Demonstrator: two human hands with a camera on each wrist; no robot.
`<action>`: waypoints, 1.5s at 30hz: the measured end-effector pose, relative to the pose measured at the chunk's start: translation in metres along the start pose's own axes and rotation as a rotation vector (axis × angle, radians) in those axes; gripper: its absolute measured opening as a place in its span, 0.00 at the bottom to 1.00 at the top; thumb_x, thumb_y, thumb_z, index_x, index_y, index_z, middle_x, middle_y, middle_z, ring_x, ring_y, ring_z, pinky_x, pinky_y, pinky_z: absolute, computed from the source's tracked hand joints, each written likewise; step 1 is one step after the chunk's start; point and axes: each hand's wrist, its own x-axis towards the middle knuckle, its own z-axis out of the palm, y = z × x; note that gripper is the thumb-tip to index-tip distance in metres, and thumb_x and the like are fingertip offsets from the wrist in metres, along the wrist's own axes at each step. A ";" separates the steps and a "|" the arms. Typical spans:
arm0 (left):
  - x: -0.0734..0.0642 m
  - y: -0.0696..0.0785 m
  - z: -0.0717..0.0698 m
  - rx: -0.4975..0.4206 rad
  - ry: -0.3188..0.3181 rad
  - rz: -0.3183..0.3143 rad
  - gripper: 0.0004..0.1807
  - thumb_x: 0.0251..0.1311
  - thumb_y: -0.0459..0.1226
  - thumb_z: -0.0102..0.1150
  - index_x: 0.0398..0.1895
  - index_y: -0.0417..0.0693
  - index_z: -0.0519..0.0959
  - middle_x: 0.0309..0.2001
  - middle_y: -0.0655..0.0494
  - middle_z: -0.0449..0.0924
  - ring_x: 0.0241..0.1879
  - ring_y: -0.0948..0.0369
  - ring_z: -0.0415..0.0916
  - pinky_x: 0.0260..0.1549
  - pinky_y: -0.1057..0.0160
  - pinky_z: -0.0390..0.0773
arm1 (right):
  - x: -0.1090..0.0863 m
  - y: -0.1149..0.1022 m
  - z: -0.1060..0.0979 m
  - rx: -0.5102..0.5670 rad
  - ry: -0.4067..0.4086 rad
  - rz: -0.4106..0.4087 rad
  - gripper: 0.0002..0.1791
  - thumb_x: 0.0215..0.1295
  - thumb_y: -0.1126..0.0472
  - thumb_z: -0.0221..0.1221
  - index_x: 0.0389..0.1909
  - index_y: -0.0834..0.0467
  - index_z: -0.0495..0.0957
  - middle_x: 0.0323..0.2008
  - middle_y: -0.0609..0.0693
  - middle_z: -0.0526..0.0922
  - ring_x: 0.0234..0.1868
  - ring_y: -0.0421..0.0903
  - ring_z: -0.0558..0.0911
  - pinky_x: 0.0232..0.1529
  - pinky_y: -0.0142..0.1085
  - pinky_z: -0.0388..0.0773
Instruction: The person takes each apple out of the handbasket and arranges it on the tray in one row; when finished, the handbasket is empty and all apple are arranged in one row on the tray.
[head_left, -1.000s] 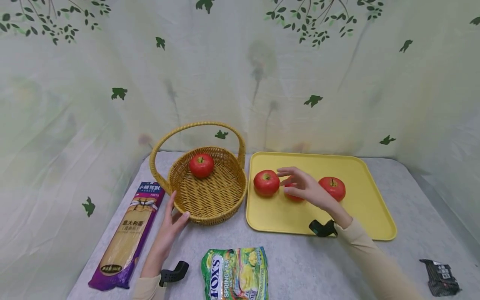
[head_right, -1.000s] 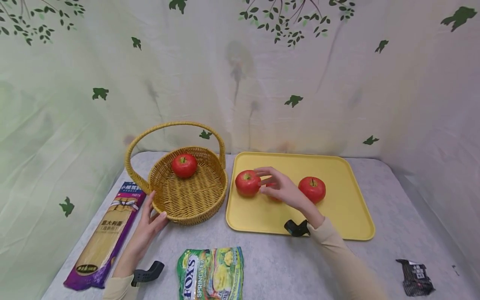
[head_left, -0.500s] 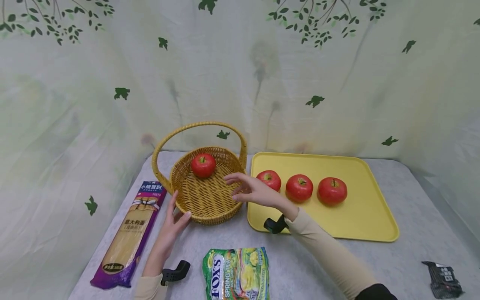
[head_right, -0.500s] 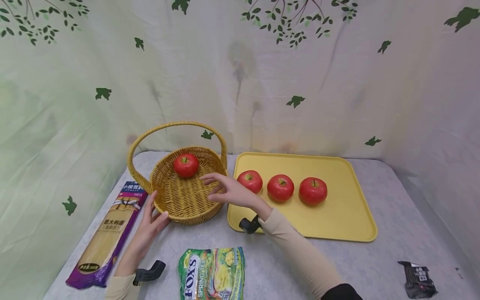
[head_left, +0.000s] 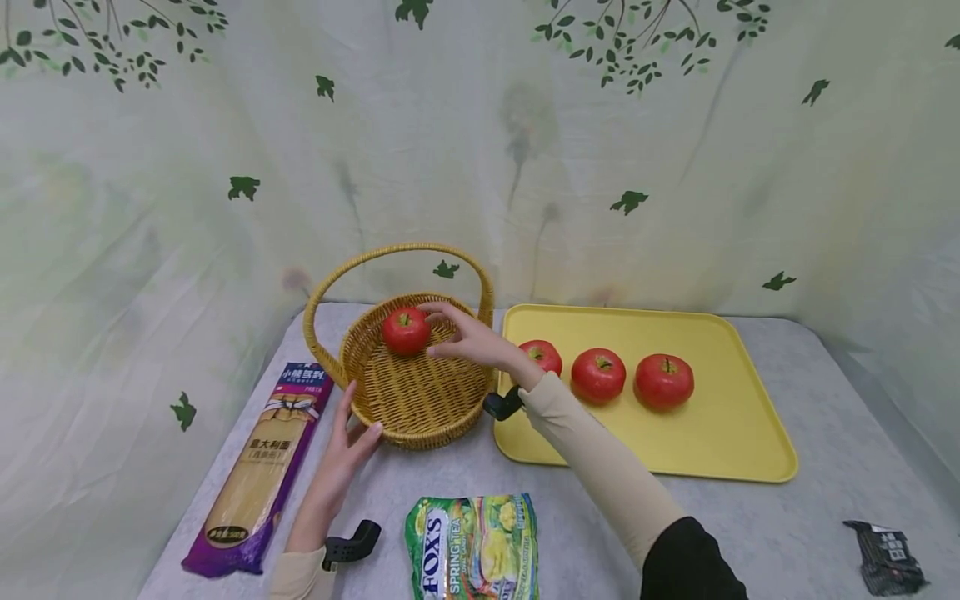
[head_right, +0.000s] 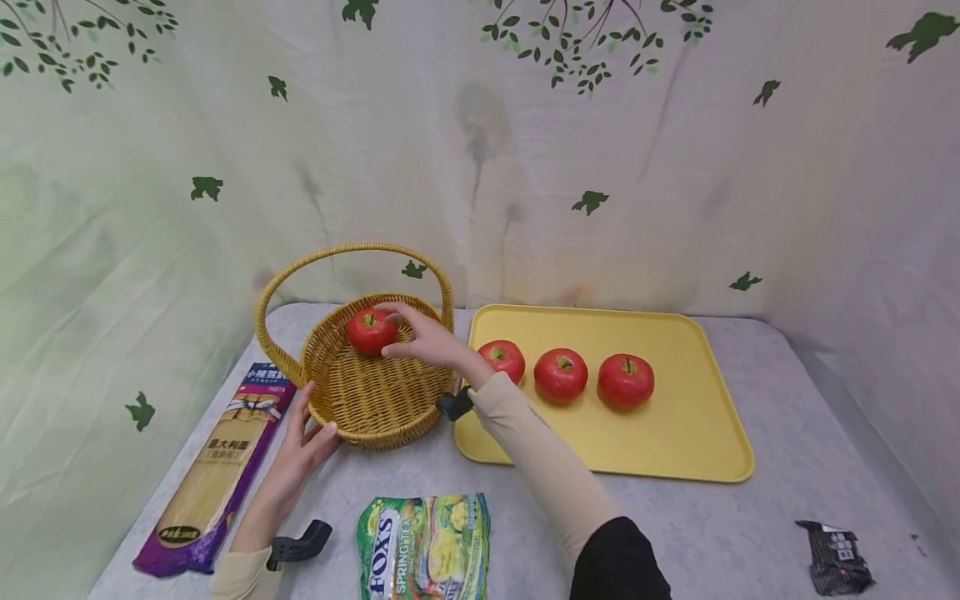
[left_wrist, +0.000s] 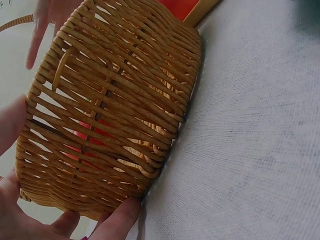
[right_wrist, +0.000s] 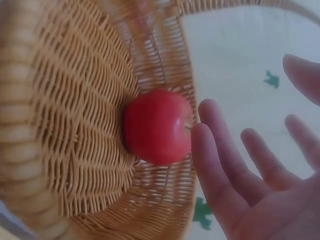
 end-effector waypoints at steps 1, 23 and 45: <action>0.000 0.000 0.000 0.001 0.002 -0.001 0.41 0.71 0.36 0.47 0.76 0.68 0.36 0.75 0.52 0.23 0.70 0.37 0.38 0.63 0.38 0.51 | 0.004 0.000 0.000 0.004 0.002 0.015 0.35 0.66 0.66 0.59 0.71 0.54 0.56 0.65 0.63 0.62 0.45 0.53 0.81 0.43 0.39 0.79; -0.001 0.000 -0.001 0.017 0.007 0.001 0.41 0.71 0.37 0.47 0.76 0.67 0.36 0.75 0.51 0.23 0.70 0.36 0.39 0.62 0.38 0.52 | 0.060 0.025 0.031 0.053 0.122 0.312 0.44 0.62 0.64 0.62 0.75 0.50 0.49 0.70 0.62 0.46 0.44 0.70 0.79 0.48 0.56 0.76; -0.002 0.002 -0.001 0.017 0.012 -0.001 0.40 0.71 0.37 0.47 0.77 0.64 0.36 0.75 0.51 0.23 0.70 0.37 0.38 0.62 0.38 0.52 | 0.073 0.038 0.064 0.253 0.459 0.420 0.41 0.58 0.67 0.66 0.70 0.47 0.60 0.64 0.60 0.47 0.40 0.67 0.81 0.42 0.49 0.80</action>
